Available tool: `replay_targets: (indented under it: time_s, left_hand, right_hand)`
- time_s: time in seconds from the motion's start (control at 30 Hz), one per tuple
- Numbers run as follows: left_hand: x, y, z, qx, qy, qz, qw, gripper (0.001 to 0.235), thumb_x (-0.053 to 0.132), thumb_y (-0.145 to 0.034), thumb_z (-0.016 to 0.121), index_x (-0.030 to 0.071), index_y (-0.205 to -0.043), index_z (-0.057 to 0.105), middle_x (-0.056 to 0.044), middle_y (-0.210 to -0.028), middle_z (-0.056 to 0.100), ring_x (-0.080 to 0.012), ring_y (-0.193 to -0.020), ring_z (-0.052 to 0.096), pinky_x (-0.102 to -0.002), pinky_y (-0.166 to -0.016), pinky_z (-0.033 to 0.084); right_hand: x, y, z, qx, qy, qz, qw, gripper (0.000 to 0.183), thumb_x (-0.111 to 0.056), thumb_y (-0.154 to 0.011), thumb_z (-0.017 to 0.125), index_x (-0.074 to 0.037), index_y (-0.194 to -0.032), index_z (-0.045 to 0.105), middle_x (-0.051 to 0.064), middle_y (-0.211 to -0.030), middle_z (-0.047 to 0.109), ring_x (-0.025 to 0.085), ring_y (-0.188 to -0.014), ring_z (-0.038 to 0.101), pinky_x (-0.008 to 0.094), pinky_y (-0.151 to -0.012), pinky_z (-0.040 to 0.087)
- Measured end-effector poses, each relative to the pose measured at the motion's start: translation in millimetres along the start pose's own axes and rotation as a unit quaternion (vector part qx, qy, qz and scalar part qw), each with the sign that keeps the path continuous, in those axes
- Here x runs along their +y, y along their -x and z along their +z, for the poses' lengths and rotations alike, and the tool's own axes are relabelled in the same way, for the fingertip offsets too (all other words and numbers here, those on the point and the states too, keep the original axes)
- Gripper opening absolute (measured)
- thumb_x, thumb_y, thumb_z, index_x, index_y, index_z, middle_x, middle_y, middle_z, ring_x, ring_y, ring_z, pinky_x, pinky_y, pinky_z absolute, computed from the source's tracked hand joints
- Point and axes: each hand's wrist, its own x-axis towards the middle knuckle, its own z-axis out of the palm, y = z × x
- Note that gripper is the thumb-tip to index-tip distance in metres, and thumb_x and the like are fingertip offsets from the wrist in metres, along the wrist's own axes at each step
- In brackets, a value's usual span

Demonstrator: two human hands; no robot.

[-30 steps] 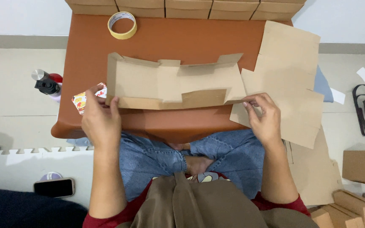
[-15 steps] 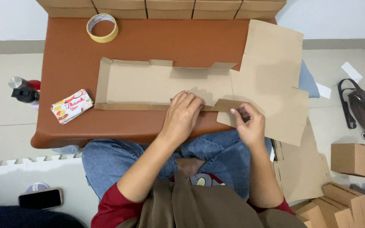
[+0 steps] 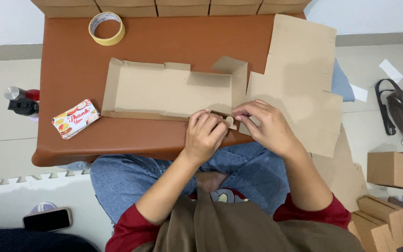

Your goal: The person assembles a flat cardboard box by folding the sides and securing the tabs. They then place a small packet of thank you notes inside the box and close the lid.

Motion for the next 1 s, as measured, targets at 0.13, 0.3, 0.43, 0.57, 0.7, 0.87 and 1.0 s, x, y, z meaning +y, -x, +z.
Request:
replay_targets:
  time_s: [0.13, 0.3, 0.43, 0.57, 0.7, 0.87, 1.0]
  left_hand:
    - [2.6, -3.0, 0.2, 0.013, -0.001, -0.007, 1.0, 0.019, 0.014, -0.094, 0.071, 0.013, -0.077, 0.063, 0.0, -0.083, 0.061, -0.0179, -0.082, 0.065, -0.041, -0.095, 0.051]
    - [2.3, -4.9, 1.7, 0.027, 0.003, -0.007, 1.0, 0.019, 0.015, -0.094, 0.072, 0.014, -0.077, 0.065, 0.001, -0.082, 0.062, -0.0168, -0.082, 0.065, -0.04, -0.094, 0.052]
    - [2.2, -2.2, 2.2, 0.029, 0.005, -0.008, 1.0, 0.021, 0.015, -0.097, 0.068, 0.014, -0.076, 0.064, 0.001, -0.083, 0.062, -0.0177, -0.082, 0.065, -0.04, -0.094, 0.051]
    - [2.2, 0.0, 4.1, 0.036, -0.011, -0.007, 0.999, 0.019, 0.015, -0.095, 0.07, 0.014, -0.077, 0.065, 0.0, -0.088, 0.063, -0.0185, -0.088, 0.066, -0.04, -0.094, 0.052]
    - [10.6, -15.8, -8.3, 0.048, -0.007, -0.03, 0.998, 0.015, 0.014, -0.095, 0.07, 0.013, -0.082, 0.063, -0.003, -0.107, 0.067, -0.0238, -0.107, 0.067, -0.042, -0.097, 0.049]
    - [0.8, 1.7, 1.4, 0.001, 0.002, -0.034, 0.999, 0.018, 0.017, -0.098, 0.067, 0.015, -0.081, 0.061, 0.0, -0.096, 0.065, -0.0175, -0.09, 0.064, -0.04, -0.103, 0.044]
    - [1.5, 1.0, -1.4, -0.033, 0.014, -0.04, 0.999, 0.01, 0.016, -0.1, 0.064, 0.015, -0.09, 0.061, 0.0, -0.098, 0.062, -0.0168, -0.091, 0.064, -0.038, -0.106, 0.043]
  right_hand:
    - [1.1, -3.9, -0.9, -0.029, 0.004, 0.009, 1.0, 0.008, 0.002, -0.091, 0.069, -0.002, -0.095, 0.073, 0.015, -0.08, 0.072, 0.032, -0.079, 0.071, 0.043, -0.073, 0.057]
    - [2.1, -6.2, 1.5, -0.04, 0.016, 0.023, 0.999, 0.007, 0.002, -0.091, 0.068, -0.002, -0.095, 0.072, 0.016, -0.081, 0.071, 0.035, -0.081, 0.07, 0.046, -0.074, 0.057]
    - [7.6, -6.0, 3.4, -0.065, 0.035, 0.024, 0.997, 0.007, 0.0, -0.092, 0.066, -0.004, -0.094, 0.071, 0.013, -0.08, 0.07, 0.032, -0.081, 0.07, 0.043, -0.074, 0.056]
    - [-0.4, -11.0, -1.7, -0.107, 0.051, 0.025, 0.993, 0.007, 0.0, -0.093, 0.063, -0.003, -0.092, 0.069, 0.015, -0.079, 0.069, 0.034, -0.082, 0.069, 0.045, -0.074, 0.056]
    - [-6.6, -19.2, -8.5, -0.165, 0.053, 0.029, 0.984, 0.01, 0.0, -0.094, 0.058, -0.002, -0.092, 0.068, 0.016, -0.078, 0.069, 0.035, -0.081, 0.068, 0.045, -0.074, 0.054]
    - [-12.5, -49.2, -22.8, -0.27, 0.068, 0.051, 0.959, 0.009, -0.003, -0.092, 0.059, -0.005, -0.094, 0.067, 0.014, -0.082, 0.072, 0.032, -0.079, 0.066, 0.044, -0.075, 0.052]
    - [-17.4, -68.6, -24.2, -0.348, 0.104, 0.015, 0.932, 0.014, -0.003, -0.086, 0.064, -0.007, -0.099, 0.065, 0.011, -0.087, 0.075, 0.031, -0.082, 0.065, 0.045, -0.079, 0.05]
